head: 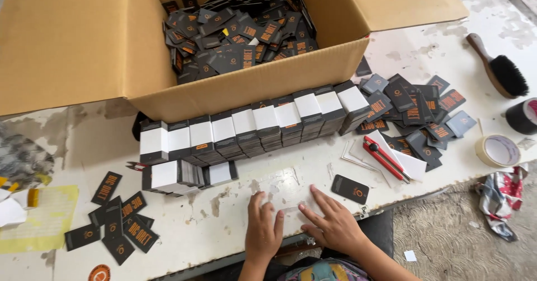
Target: Sorting, stacking, and inserting printed cards into small cardboard boxes
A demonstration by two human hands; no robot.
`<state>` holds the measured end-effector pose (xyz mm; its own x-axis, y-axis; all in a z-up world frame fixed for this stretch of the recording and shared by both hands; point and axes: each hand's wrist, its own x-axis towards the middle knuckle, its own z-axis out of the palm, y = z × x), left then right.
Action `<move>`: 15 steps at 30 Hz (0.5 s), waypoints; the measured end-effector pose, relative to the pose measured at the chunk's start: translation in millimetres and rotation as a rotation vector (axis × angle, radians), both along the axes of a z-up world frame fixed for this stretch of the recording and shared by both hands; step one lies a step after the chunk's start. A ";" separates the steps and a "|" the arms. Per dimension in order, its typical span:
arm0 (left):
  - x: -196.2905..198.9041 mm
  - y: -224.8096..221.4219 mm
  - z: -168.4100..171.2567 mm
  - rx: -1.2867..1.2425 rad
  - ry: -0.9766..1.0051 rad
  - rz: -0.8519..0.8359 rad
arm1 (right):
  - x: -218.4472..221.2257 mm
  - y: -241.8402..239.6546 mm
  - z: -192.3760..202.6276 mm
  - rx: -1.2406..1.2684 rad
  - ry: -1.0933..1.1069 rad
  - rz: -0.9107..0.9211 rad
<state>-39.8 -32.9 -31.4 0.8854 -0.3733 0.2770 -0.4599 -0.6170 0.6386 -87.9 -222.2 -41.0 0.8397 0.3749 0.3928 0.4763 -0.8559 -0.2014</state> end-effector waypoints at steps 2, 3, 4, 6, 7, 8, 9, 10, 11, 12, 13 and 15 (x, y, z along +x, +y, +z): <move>1.0 -1.7 3.0 0.033 -0.046 -0.038 | 8.5 -3.8 1.7 -0.081 0.008 0.017; 1.0 -0.8 4.6 0.071 -0.097 -0.074 | 11.4 -3.9 1.6 -0.155 0.010 0.038; 1.4 -1.5 0.0 0.074 -0.088 -0.084 | 10.2 -2.2 1.4 -0.151 0.020 0.028; 6.0 -4.2 -8.0 0.377 -0.081 -0.189 | 12.3 -0.1 2.8 0.119 -0.099 0.062; 8.1 -6.7 -3.2 0.376 -0.082 -0.198 | 13.6 0.4 6.8 0.118 -0.099 0.054; 10.1 -9.0 1.8 0.347 -0.064 -0.175 | 14.8 1.1 11.0 -0.018 0.026 0.014; 11.7 -11.2 6.8 0.317 -0.047 -0.150 | 16.1 1.7 15.4 -0.154 0.153 -0.024; 14.2 -16.1 15.0 0.316 -0.048 -0.157 | 16.1 1.6 16.6 -0.154 0.153 -0.031; 16.7 -20.8 23.3 0.203 -0.082 -0.130 | 16.5 1.5 17.9 -0.108 0.126 -0.027; 19.1 -25.6 31.7 0.089 -0.116 -0.103 | 16.9 1.4 19.4 -0.063 0.099 -0.024; 20.2 -29.5 36.4 0.087 -0.121 -0.109 | 17.2 1.0 19.3 -0.065 0.095 -0.030; 20.8 -37.3 45.4 -0.134 -0.192 -0.091 | 16.5 -0.1 19.0 0.014 0.070 0.002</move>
<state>-19.0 -70.2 14.1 0.7760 -0.3979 0.4894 -0.6307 -0.4832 0.6072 -71.4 -222.3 -22.0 0.8647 0.3712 0.3384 0.4621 -0.8519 -0.2465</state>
